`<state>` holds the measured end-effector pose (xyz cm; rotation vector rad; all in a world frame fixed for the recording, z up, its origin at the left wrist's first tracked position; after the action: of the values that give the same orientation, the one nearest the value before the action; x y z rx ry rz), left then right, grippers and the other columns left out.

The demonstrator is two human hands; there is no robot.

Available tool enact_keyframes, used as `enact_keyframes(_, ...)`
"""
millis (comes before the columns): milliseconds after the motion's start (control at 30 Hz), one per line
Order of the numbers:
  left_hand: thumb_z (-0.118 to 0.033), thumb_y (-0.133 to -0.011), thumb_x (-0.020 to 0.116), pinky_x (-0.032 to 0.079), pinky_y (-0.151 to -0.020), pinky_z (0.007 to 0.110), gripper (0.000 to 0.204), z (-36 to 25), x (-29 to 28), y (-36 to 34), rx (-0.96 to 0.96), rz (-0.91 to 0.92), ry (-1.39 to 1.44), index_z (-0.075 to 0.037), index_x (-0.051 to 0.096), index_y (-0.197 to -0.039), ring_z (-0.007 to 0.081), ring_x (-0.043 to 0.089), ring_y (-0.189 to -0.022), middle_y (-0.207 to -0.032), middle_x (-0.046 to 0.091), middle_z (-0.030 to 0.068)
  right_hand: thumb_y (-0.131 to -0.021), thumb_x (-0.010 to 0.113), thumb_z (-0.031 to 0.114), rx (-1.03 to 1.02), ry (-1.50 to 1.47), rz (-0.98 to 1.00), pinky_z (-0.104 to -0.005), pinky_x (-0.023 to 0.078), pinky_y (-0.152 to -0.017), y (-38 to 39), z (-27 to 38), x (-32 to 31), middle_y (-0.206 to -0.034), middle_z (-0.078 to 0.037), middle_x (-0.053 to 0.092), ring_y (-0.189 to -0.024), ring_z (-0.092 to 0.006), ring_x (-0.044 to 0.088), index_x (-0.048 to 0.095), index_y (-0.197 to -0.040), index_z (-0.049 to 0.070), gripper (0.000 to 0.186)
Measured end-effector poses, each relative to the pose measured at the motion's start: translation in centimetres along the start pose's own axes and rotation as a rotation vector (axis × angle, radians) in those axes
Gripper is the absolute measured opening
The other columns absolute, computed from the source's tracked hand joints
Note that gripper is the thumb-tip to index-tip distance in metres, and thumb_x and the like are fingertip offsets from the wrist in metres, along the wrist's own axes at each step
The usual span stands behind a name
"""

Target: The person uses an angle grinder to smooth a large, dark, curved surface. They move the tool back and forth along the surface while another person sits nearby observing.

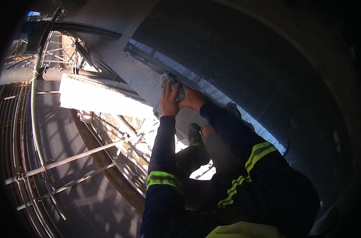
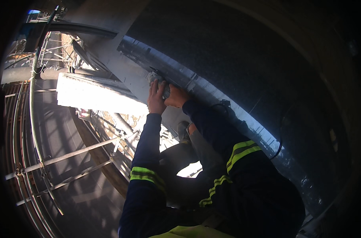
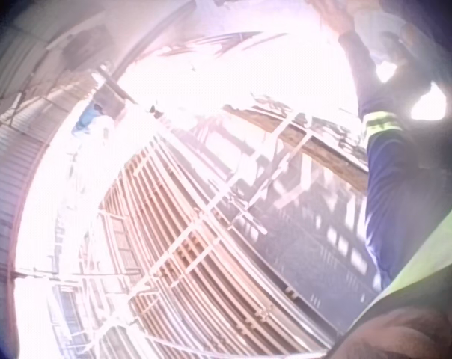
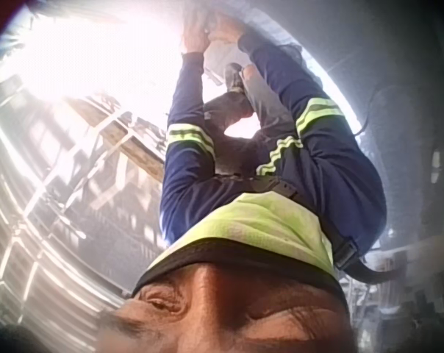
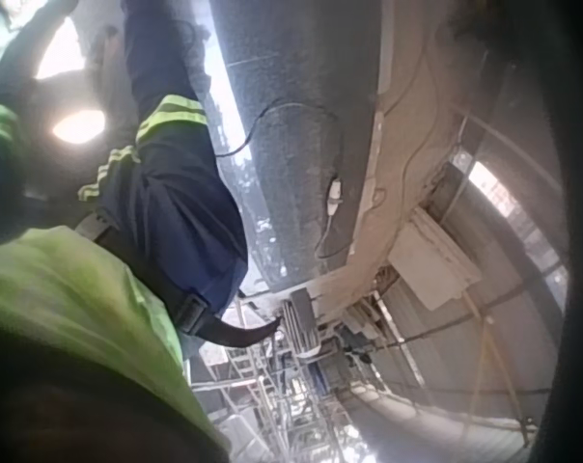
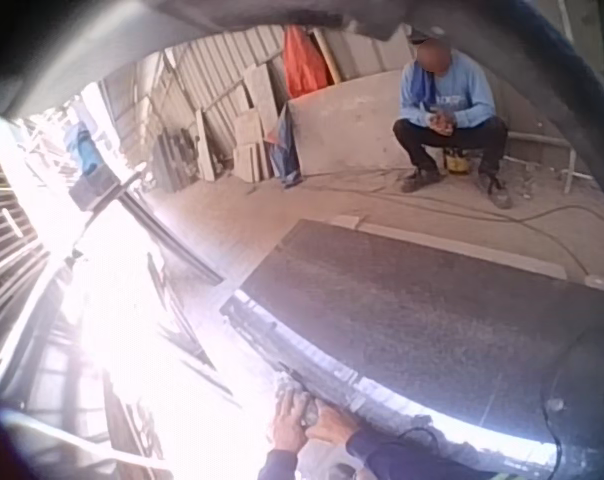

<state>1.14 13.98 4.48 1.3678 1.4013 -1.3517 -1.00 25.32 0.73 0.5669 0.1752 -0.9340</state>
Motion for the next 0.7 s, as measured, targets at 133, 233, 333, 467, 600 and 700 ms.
enact_keyframes(133, -0.001, -0.080, 0.072, 0.054, -0.108, 0.051, 0.077, -0.2, 0.1, 0.0, 0.002, -0.002, -0.008, -0.026, 0.058, -0.151, 0.0438, 0.043, -0.151, -0.166, 0.044, 0.0178, -0.067, 0.079, 0.029, -0.013, -0.011, -0.018, -0.0441, 0.050, -0.112, 0.0, -0.3, -0.1, -0.144, -0.034, 0.061, -0.136, -0.0440, 0.060, 0.042, -0.158, -0.006, 0.104)
enact_keyframes(233, 0.000, -0.080, 0.071, 0.054, -0.107, 0.051, 0.076, -0.1, 0.3, 0.2, 0.005, 0.004, -0.016, -0.026, 0.057, -0.151, 0.0439, 0.043, -0.152, -0.166, 0.043, 0.0178, -0.068, 0.079, 0.030, -0.022, 0.000, -0.044, -0.0436, 0.050, -0.112, 0.1, -0.5, 0.1, -0.144, -0.035, 0.060, -0.136, -0.0438, 0.060, 0.043, -0.157, -0.006, 0.103)
enact_keyframes(333, 0.001, -0.081, 0.070, 0.054, -0.107, 0.051, 0.077, -0.2, 0.5, 0.4, 0.007, 0.011, -0.020, -0.026, 0.057, -0.151, 0.0441, 0.042, -0.152, -0.166, 0.043, 0.0180, -0.068, 0.081, 0.031, -0.031, -0.007, -0.050, -0.0436, 0.049, -0.113, 0.0, -0.8, 0.4, -0.145, -0.035, 0.060, -0.136, -0.0437, 0.060, 0.044, -0.157, -0.006, 0.104)
enact_keyframes(467, 0.002, -0.081, 0.069, 0.053, -0.108, 0.051, 0.076, 0.0, 0.7, 0.4, 0.005, 0.008, -0.010, -0.025, 0.057, -0.151, 0.0443, 0.042, -0.152, -0.166, 0.043, 0.0183, -0.068, 0.082, 0.033, -0.030, -0.003, -0.047, -0.0443, 0.049, -0.114, 0.0, -0.8, 0.3, -0.145, -0.034, 0.060, -0.137, -0.0434, 0.059, 0.043, -0.157, -0.006, 0.105)
enact_keyframes(600, 0.003, -0.081, 0.068, 0.052, -0.110, 0.051, 0.076, 0.7, 1.0, 0.2, -0.009, 0.014, 0.019, -0.025, 0.058, -0.150, 0.0444, 0.042, -0.152, -0.165, 0.043, 0.0185, -0.069, 0.081, 0.032, -0.028, -0.002, -0.040, -0.0448, 0.048, -0.115, -0.1, -0.4, 0.2, -0.146, -0.033, 0.060, -0.137, -0.0436, 0.059, 0.042, -0.158, -0.005, 0.104)
enact_keyframes(700, 0.002, -0.080, 0.070, 0.051, -0.112, 0.051, 0.075, 1.0, 1.1, -0.2, 0.002, -0.002, 0.020, -0.025, 0.059, -0.149, 0.0445, 0.043, -0.152, -0.165, 0.044, 0.0186, -0.069, 0.080, 0.031, -0.028, 0.013, -0.038, -0.0445, 0.048, -0.115, -0.6, -0.2, 0.1, -0.146, -0.033, 0.060, -0.138, -0.0438, 0.059, 0.042, -0.159, -0.005, 0.104)
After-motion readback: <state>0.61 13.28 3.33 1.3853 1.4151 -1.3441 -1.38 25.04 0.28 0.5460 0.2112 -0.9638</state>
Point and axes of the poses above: each hand's wrist, its own y-axis away from the middle knuckle, its own x-axis out of the palm, z = x × y, the point moved 10 cm from there along -y, towards the middle knuckle
